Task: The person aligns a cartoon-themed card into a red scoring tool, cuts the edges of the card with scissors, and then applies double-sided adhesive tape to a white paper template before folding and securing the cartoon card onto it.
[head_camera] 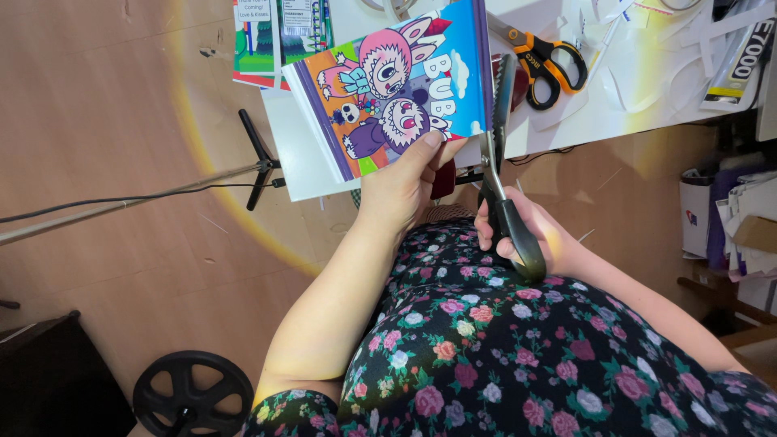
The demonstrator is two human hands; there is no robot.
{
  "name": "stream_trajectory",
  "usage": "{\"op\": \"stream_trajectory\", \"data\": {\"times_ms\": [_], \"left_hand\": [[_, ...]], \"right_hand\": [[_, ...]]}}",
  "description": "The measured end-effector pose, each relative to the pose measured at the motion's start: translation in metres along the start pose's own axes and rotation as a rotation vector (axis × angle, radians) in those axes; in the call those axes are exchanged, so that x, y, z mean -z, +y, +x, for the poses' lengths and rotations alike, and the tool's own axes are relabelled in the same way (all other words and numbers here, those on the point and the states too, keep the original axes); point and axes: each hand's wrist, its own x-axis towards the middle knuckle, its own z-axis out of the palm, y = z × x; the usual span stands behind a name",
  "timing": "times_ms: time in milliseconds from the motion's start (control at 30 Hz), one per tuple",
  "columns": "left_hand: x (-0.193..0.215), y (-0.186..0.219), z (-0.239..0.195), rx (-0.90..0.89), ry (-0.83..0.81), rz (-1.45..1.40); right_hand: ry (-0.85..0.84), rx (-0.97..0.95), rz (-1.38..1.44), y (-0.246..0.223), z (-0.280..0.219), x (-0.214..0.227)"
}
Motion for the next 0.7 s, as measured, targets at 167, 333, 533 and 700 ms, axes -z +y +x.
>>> {"op": "stream_trajectory", "data": {"times_ms": [167,333,533,700], "left_hand": [[0.001,-0.001,0.003,-0.001,0.019,-0.008],[0.004,-0.002,0.005,-0.002,-0.001,-0.023],[0.009,-0.002,0.006,-0.008,-0.035,-0.043],[0.013,-0.004,0.007,-0.003,-0.071,-0.062]], "right_hand": [[0.079,-0.053,0.028,0.007,-0.004,0.0],[0.159,-0.096,0.035,-0.005,-0.001,-0.009],[0.248,-0.151,-0.039,-0.006,-0.006,-0.013],[0.294,-0.169,-0.066,-0.008,-0.012,-0.016]]}}
